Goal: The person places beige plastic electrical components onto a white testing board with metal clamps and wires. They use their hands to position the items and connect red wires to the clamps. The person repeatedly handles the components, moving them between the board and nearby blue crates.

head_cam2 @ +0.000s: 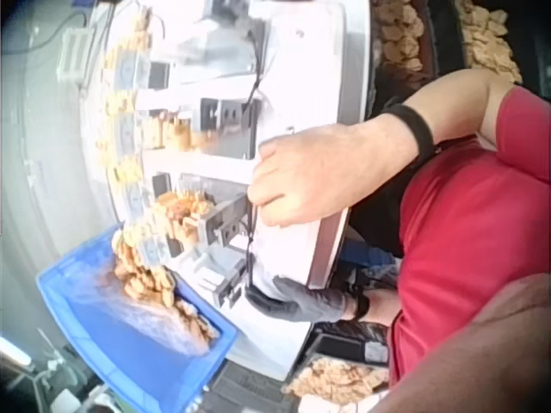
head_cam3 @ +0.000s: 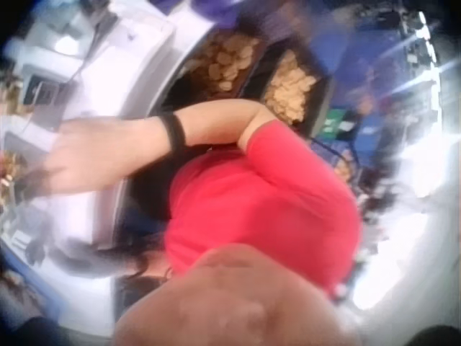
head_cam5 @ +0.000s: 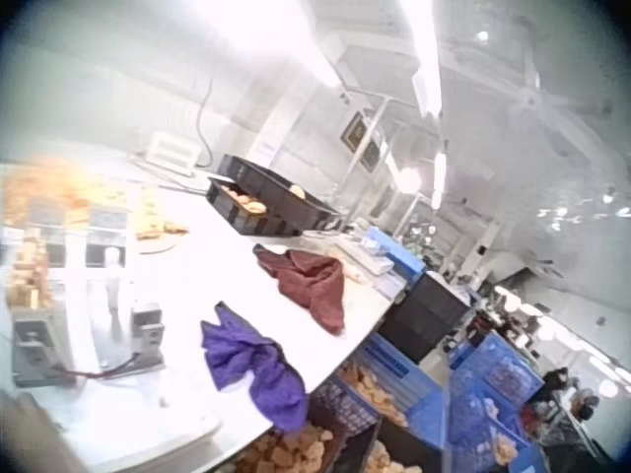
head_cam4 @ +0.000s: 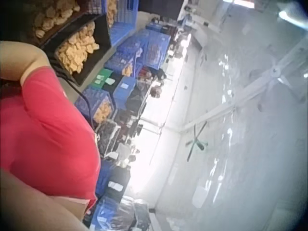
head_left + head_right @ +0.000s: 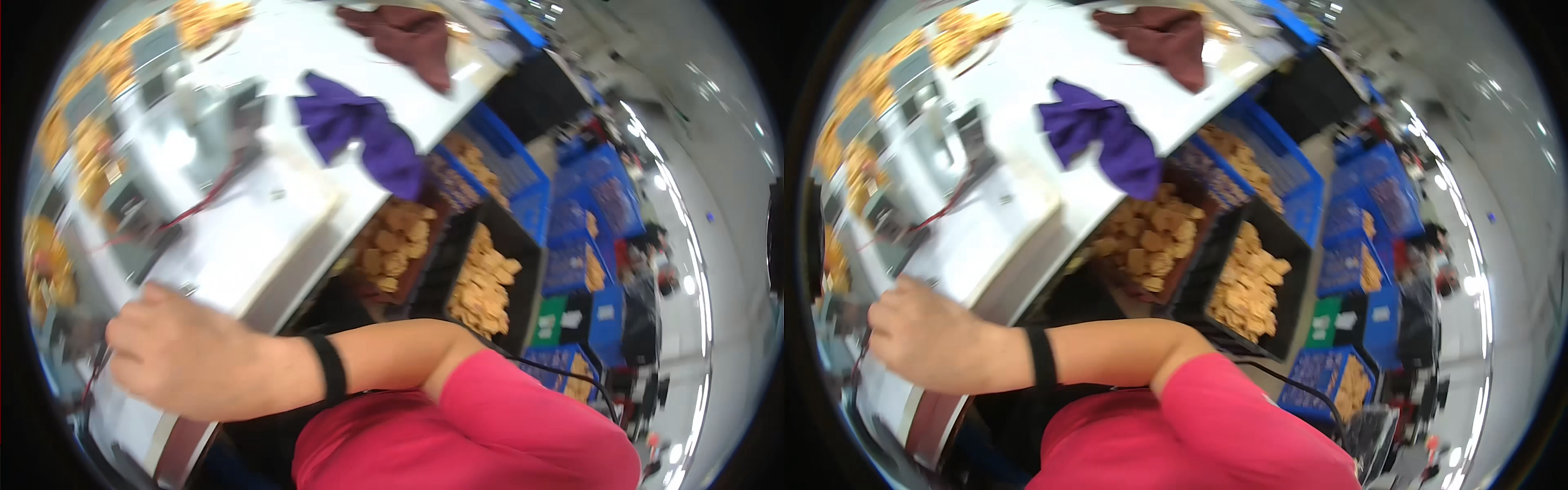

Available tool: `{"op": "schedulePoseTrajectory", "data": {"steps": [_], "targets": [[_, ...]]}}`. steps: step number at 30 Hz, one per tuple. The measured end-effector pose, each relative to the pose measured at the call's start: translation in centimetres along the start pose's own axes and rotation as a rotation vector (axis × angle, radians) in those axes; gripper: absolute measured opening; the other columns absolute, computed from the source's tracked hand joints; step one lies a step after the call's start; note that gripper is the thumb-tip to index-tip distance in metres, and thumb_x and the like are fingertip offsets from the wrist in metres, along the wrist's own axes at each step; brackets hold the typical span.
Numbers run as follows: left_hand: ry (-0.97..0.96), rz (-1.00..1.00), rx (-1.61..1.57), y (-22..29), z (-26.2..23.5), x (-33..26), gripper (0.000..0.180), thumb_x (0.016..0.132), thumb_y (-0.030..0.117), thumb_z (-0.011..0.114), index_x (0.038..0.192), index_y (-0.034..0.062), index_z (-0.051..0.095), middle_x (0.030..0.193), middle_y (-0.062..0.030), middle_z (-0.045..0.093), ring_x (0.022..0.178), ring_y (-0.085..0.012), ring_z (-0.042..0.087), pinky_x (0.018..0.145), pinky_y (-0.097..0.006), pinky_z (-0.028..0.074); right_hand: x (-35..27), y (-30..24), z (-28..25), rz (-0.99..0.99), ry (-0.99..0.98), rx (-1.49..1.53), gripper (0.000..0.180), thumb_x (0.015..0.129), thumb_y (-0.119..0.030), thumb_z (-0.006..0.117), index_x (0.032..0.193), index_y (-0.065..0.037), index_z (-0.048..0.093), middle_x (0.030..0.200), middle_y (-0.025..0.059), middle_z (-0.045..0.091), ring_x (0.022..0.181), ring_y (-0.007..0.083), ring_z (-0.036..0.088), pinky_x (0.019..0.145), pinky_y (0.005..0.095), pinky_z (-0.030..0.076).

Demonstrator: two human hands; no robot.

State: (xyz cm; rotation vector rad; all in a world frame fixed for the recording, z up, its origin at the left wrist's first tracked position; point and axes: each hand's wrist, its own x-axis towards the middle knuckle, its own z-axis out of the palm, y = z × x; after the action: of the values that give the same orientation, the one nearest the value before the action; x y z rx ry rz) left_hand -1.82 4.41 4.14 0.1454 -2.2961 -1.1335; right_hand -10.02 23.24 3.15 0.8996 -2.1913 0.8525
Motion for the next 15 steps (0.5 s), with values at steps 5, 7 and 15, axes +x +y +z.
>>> {"op": "schedulePoseTrajectory", "data": {"steps": [5,7,15], "targets": [[-0.019,-0.269,-0.135,-2.0,-0.5,0.2,0.052,0.093,0.008,0.053,0.143,-0.0031,0.041,0.145,-0.0143,0.046,0.133,-0.0243,0.042,0.114,-0.034,0.027,0.4,0.5,-2.3,0.050,-0.157,0.081,0.011,0.074,-0.013,0.071,0.077,-0.010,0.061,0.078,0.0038,0.052,0.076,0.0217,0.056,0.068,0.0340,0.041],[0.070,-0.271,-0.042,-1.1,-0.6,0.0,0.060,0.084,0.002,0.061,0.141,-0.0032,0.044,0.140,-0.0148,0.050,0.132,-0.0244,0.044,0.114,-0.037,0.026,0.8,0.2,-2.3,0.041,-0.231,0.093,0.011,0.075,-0.013,0.068,0.082,-0.011,0.060,0.079,0.0022,0.050,0.076,0.0199,0.056,0.070,0.0336,0.041],[0.099,-0.280,-0.074,-2.2,-1.3,-1.0,0.064,0.077,-0.004,0.065,0.138,-0.0021,0.047,0.140,-0.0158,0.049,0.132,-0.0261,0.045,0.113,-0.040,0.031,1.3,0.2,-2.5,0.039,-0.284,0.130,0.020,0.073,-0.011,0.077,0.089,-0.013,0.065,0.080,-0.0011,0.053,0.073,0.0177,0.055,0.068,0.0325,0.038]]}}
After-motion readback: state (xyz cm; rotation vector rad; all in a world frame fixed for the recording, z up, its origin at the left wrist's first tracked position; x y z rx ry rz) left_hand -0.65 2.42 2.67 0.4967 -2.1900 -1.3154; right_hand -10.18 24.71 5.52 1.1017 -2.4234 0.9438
